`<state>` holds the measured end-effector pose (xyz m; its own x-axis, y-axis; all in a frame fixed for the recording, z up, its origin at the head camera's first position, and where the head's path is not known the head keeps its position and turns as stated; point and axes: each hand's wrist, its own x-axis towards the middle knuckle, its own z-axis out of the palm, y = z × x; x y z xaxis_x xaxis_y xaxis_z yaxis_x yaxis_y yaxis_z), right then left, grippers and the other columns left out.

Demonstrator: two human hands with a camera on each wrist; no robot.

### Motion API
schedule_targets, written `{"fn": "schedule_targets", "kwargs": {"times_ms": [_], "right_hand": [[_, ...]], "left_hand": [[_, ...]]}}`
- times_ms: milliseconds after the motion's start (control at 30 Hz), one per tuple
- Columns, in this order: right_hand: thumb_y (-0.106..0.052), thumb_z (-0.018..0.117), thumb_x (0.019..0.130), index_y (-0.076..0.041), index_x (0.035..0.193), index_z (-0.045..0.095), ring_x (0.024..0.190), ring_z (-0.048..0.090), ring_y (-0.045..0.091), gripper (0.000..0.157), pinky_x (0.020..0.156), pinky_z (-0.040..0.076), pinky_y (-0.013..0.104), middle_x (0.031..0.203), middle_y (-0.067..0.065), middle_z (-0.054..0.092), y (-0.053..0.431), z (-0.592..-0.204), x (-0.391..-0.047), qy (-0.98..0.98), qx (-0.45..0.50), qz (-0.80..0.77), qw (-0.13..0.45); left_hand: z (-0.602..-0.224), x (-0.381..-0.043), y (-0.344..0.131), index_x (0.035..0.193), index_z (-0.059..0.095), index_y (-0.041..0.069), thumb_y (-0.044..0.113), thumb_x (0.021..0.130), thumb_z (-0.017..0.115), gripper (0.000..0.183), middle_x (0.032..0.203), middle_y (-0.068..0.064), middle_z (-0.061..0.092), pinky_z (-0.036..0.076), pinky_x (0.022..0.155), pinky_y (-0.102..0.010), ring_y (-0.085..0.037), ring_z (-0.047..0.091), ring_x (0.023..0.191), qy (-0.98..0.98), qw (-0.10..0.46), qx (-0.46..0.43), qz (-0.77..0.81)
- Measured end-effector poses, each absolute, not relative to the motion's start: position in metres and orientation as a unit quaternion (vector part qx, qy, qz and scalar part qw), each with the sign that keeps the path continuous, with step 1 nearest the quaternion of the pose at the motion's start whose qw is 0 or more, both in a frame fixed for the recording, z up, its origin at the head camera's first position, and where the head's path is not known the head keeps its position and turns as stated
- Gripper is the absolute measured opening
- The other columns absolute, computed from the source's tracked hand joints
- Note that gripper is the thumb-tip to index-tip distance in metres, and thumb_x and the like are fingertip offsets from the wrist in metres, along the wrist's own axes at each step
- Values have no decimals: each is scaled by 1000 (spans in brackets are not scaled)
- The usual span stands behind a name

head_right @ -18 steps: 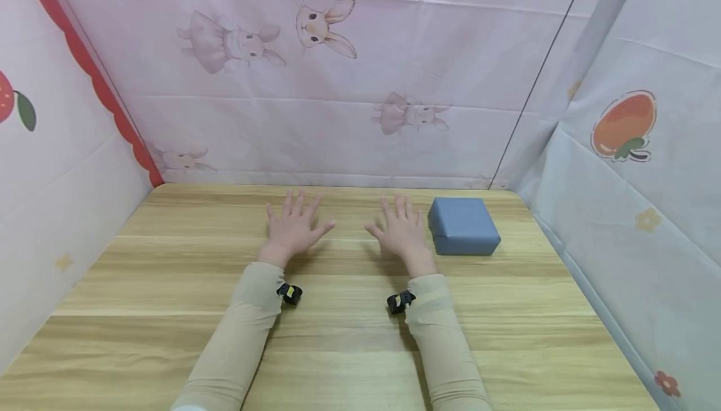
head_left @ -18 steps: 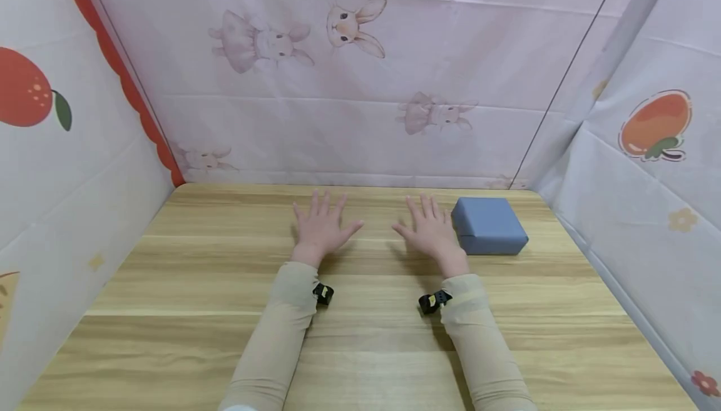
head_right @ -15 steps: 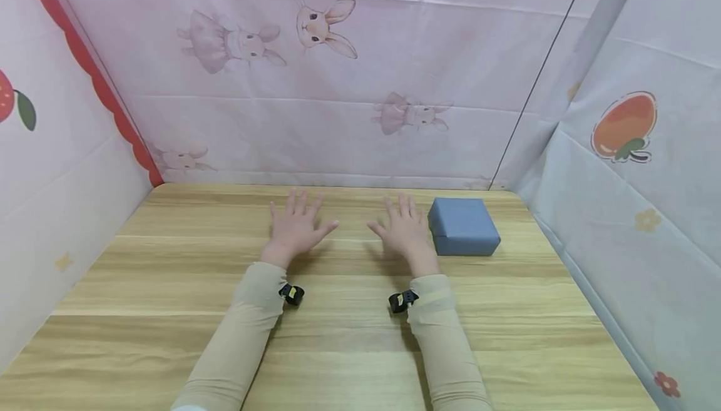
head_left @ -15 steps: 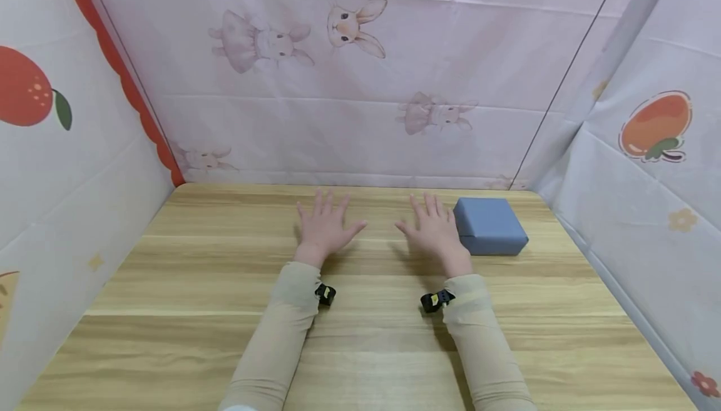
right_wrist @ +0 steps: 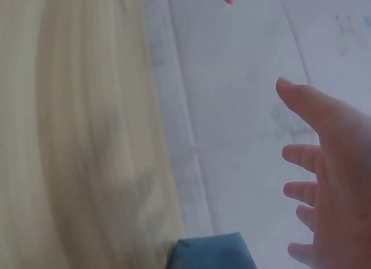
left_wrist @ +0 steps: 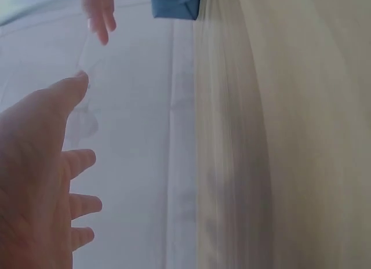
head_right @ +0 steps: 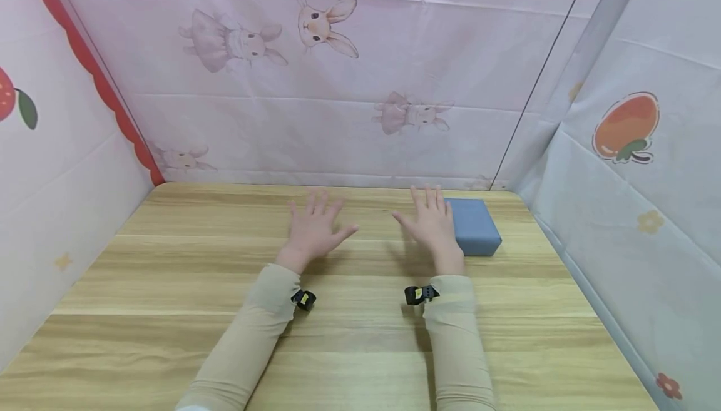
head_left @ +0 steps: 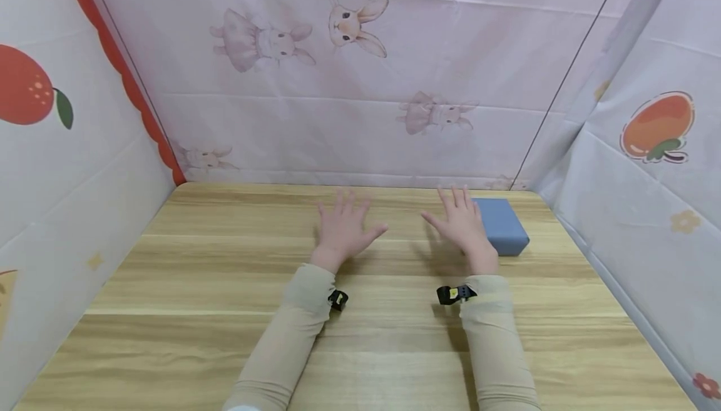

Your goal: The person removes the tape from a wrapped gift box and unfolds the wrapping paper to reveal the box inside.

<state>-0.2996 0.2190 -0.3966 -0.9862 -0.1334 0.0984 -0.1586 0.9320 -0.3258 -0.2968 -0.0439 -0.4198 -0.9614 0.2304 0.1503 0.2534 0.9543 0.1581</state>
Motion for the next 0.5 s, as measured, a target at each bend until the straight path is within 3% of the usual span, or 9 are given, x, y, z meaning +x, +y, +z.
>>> {"fn": "schedule_targets", "kwargs": {"times_ms": [500], "right_hand": [[-66,40,94,-15,158,12,150,-12,43,87,114,3,70,163,23,1,273,-384,-288,-975,36,213,54]], "left_hand": [[-411,-284,-13,153,29,33,81,87,29,82,163,-5,22,10,113,-71,-35,12,152,-976,92,-178,-82]]}}
